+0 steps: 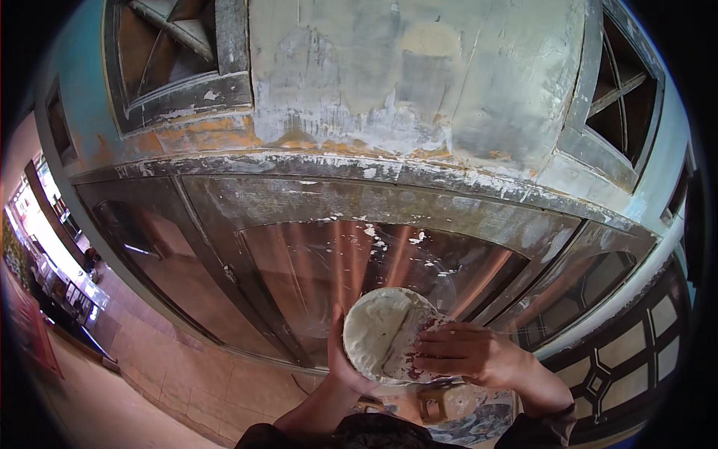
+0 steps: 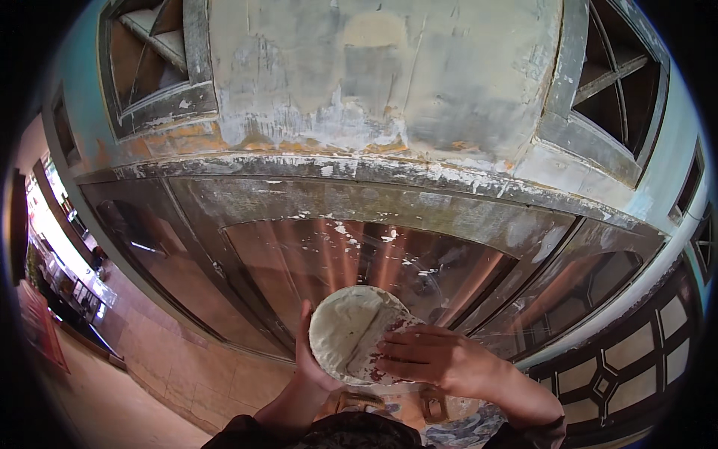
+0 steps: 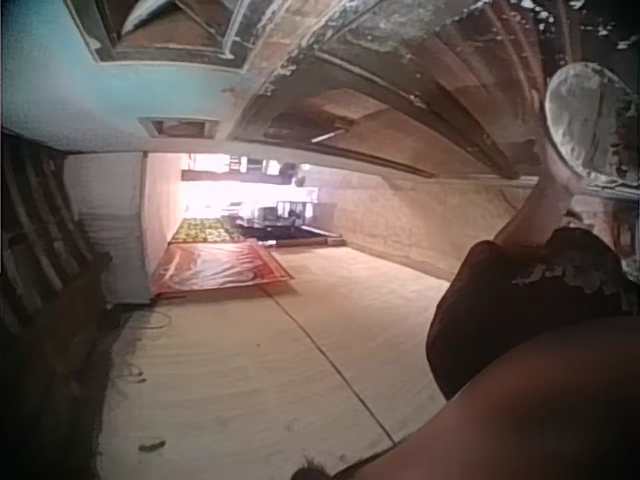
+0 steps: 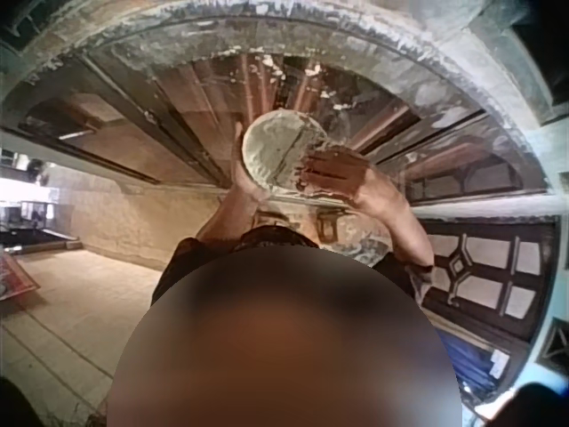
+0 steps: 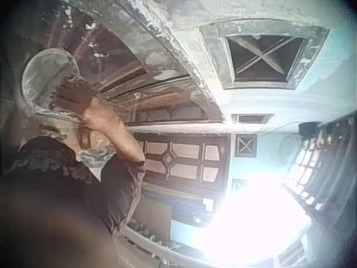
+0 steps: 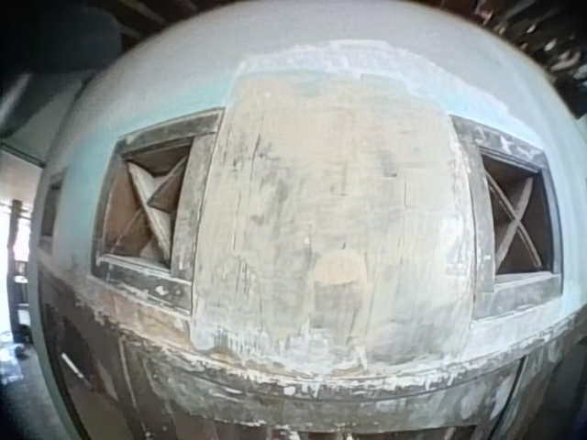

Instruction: The person holds a bowl of plaster, scoops the plaster with a scraper, and spreads it across the wall above the wooden frame.

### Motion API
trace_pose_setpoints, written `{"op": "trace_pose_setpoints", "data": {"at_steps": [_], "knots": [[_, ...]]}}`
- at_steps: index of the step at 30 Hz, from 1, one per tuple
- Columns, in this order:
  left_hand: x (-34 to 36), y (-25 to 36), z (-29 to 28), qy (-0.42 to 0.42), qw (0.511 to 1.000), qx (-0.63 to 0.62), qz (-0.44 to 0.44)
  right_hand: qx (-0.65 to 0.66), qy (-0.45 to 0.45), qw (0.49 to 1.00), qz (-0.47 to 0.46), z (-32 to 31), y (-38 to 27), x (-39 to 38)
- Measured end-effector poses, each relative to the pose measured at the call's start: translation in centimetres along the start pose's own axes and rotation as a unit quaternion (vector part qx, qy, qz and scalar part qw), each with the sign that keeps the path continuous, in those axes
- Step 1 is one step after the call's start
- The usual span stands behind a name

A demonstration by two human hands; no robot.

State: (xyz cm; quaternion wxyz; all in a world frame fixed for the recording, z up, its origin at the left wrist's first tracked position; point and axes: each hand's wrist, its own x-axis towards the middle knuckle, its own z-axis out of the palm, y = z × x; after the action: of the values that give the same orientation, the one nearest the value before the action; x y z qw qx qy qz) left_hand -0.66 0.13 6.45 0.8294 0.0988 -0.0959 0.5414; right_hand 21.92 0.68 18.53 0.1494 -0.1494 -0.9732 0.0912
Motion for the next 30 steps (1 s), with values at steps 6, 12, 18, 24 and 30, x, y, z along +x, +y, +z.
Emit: {"op": "trace_pose_setpoints", "data": {"at_steps": [6,12,18,24,30], "knots": [[-0.7,1.3,-0.6,0.010,1.000,-0.010,0.001,0.007,0.007,1.000,0.002,0.9,-0.2,1.0],[-0.5,2.2,-1.6,-0.015,1.000,-0.018,0.011,0.000,-0.017,1.000,0.020,1.0,0.0,2.0],[-0.2,3.1,-2.1,-0.004,1.000,0.015,0.018,0.060,0.019,0.998,0.011,1.0,0.3,1.8],[0.4,2.8,-1.9,-0.095,0.995,-0.027,-0.002,0.511,0.389,0.745,0.182,3.8,1.4,1.1],[0.0,2.8,-2.0,-0.066,0.996,-0.053,0.010,0.676,0.456,0.555,0.166,3.4,0.9,3.3]]}}
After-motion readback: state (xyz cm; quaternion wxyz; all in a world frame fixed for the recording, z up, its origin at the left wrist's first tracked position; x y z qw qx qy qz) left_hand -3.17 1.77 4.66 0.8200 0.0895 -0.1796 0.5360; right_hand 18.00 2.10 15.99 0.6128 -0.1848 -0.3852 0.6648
